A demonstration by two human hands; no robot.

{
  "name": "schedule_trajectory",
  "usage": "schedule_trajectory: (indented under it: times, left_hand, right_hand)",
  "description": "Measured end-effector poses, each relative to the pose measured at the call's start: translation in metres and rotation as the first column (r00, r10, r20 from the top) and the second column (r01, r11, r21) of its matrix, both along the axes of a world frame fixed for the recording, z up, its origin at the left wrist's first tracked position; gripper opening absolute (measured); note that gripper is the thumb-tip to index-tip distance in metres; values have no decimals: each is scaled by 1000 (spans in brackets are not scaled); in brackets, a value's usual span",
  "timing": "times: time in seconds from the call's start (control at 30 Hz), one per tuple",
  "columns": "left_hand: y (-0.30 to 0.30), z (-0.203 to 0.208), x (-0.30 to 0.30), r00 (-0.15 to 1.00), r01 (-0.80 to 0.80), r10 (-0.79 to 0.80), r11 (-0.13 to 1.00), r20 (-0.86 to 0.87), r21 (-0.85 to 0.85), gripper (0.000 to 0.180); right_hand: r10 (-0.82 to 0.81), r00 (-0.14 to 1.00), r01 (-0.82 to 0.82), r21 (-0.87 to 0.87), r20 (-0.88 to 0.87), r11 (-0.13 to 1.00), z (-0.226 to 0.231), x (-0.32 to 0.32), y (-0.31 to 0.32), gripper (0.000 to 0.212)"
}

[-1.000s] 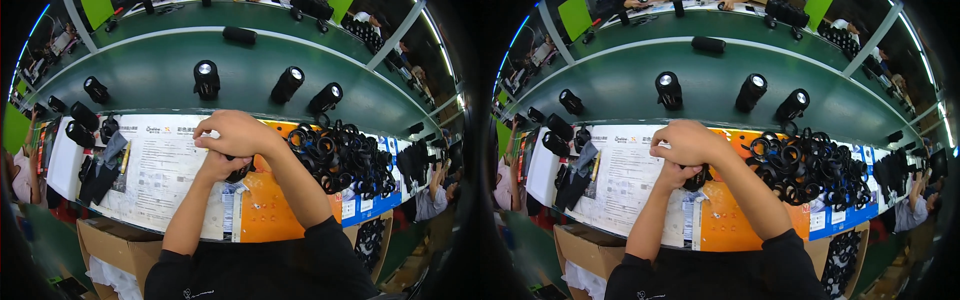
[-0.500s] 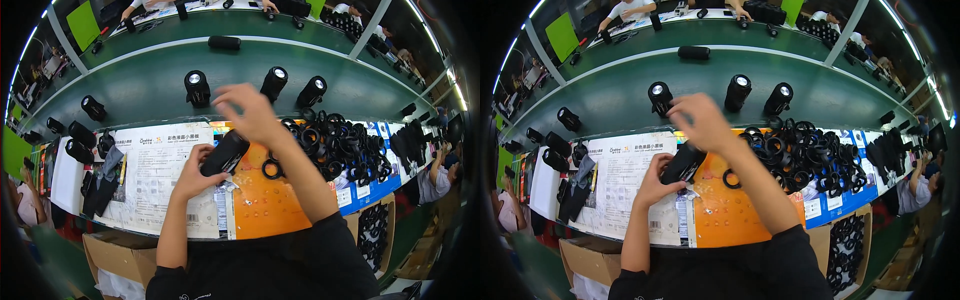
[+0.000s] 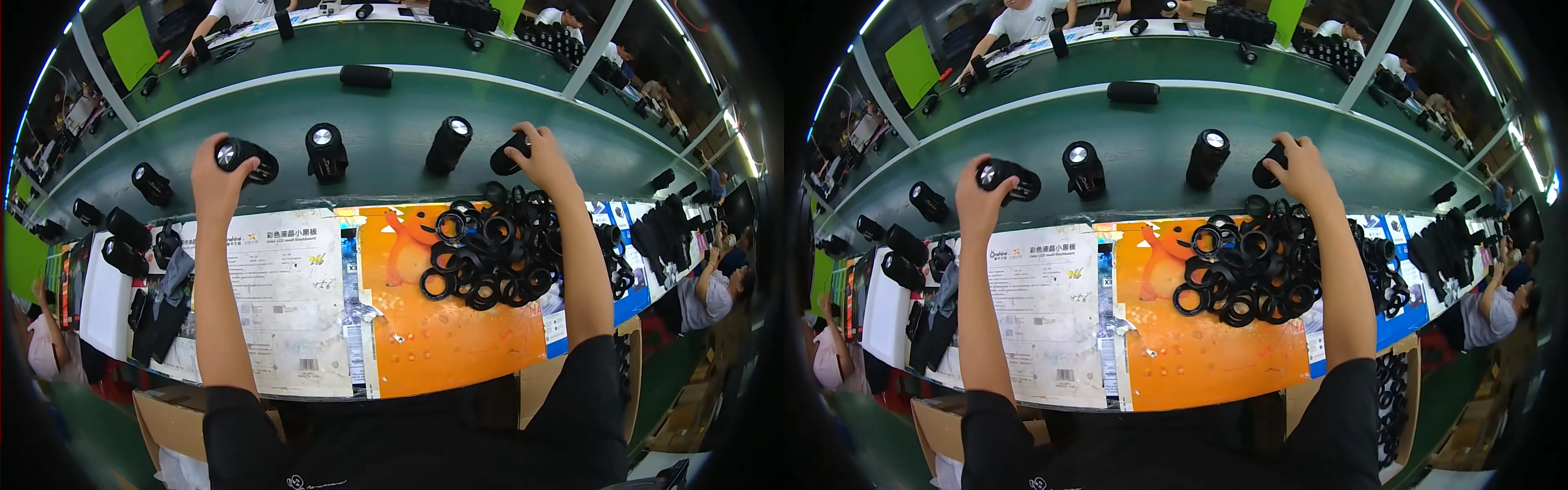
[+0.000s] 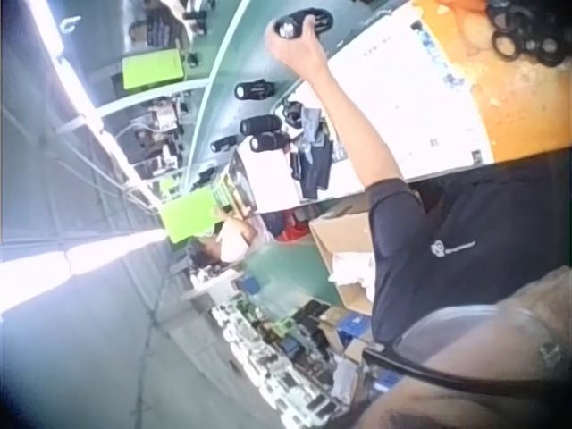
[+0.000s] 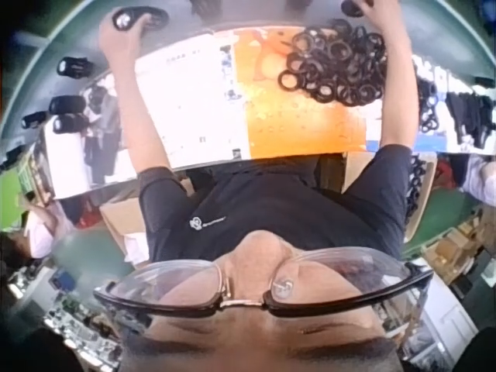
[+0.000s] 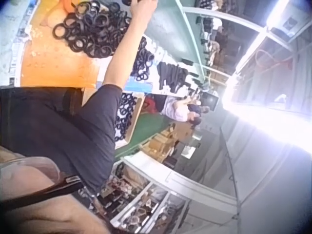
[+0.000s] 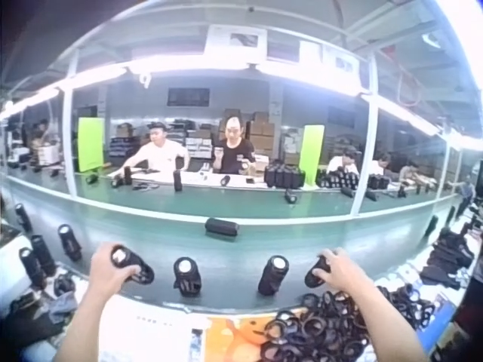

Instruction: The person assembles rubber or plastic rings onto cylindrical components by hand at an electronics factory workbench.

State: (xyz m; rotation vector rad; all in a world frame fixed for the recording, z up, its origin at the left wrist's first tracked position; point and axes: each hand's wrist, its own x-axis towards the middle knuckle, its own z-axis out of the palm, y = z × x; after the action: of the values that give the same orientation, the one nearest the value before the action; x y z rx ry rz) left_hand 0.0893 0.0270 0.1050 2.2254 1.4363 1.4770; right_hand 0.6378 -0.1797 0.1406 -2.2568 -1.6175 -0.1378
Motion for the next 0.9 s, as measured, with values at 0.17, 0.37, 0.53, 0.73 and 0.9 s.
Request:
schedule_trajectory:
  times: [0.17, 0.37, 0.53, 0.73, 0.9]
  left_hand:
    - [52, -20, 7, 973, 15, -42, 993, -226, -117, 72]
    - [34, -29, 20, 957, 57, -38, 997, -289, 59, 76]
    - [-102, -26, 76, 864, 421, -339, 892, 374, -165, 42]
    - [-175, -67, 111, 338, 911, -385, 364, 859, -195, 123]
    - [-176, -84, 99, 110, 922, -81, 380, 991, -71, 113]
  right_hand:
    - [79, 996, -70, 217, -35, 974, 56, -68, -36, 60]
    - [404, 535, -120, 407, -742, 906, 50, -142, -71, 84]
    - [442, 406, -158, 415, -800, 896, -4, -219, -64, 80]
    - [553, 238, -102, 546, -799, 832, -64, -274, -46, 76]
    - [457, 375, -282, 371, -806, 885, -94, -281, -58, 90]
